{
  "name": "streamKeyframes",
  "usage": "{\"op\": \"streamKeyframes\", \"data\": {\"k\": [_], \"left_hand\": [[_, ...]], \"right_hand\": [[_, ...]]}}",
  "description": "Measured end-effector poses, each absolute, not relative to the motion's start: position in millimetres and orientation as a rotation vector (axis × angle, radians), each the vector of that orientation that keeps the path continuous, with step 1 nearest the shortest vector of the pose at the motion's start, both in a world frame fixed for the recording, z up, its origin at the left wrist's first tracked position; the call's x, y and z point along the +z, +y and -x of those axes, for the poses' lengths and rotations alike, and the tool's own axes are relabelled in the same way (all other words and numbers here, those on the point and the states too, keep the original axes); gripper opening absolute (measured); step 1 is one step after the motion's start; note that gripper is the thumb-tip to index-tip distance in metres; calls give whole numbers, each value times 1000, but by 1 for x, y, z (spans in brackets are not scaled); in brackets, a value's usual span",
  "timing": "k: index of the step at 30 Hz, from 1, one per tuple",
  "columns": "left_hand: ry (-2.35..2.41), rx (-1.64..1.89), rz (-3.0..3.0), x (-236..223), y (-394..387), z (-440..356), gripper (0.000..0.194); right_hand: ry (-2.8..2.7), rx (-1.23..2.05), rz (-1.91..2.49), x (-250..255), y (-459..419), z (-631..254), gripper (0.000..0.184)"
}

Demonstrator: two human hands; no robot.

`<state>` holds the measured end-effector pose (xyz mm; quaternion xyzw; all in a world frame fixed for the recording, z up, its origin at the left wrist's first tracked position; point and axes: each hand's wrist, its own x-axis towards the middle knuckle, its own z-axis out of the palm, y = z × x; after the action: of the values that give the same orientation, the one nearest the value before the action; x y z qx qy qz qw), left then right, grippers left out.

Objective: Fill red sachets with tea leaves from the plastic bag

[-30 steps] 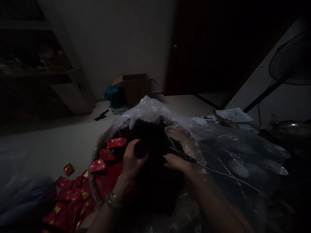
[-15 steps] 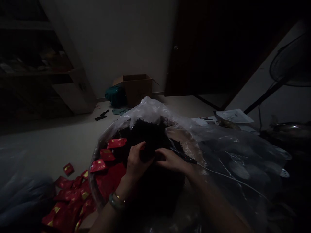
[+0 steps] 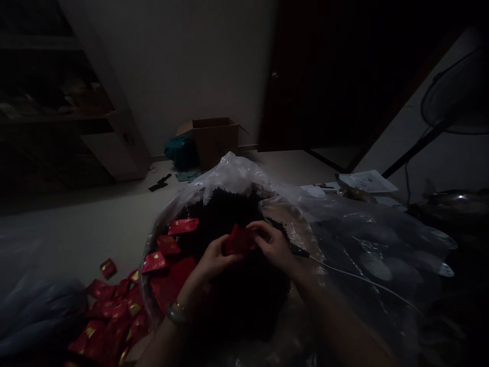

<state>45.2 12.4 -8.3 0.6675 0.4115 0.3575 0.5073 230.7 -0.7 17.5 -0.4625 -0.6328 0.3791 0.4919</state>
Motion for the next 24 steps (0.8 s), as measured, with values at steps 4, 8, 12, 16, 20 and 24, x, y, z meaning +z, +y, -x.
{"op": "streamKeyframes", "data": {"k": [4,8,12,16,20,24], "left_hand": [[815,812,-1352,-3,8,-51,54],[793,832,-1270,1,5,-56,58],[845,887,-1259,3,4,-58,46],[891,895,-1300,7,2,-57,38],[856,694,-1325,15,5,-46,61],[805,557,-1301,22,10,-34,53]], "right_hand": [[-1755,885,1123,29,-3,-238,32],[-1855,806,1153,37,-3,-249,34],[-1893,957,1187,38,-3,-256,23],[-1798,1408,1159,38,-2,-259,26],[-1635,1427,1192,43,0,-261,31],[-1744,1322,1126,53,0,-268,31]]}}
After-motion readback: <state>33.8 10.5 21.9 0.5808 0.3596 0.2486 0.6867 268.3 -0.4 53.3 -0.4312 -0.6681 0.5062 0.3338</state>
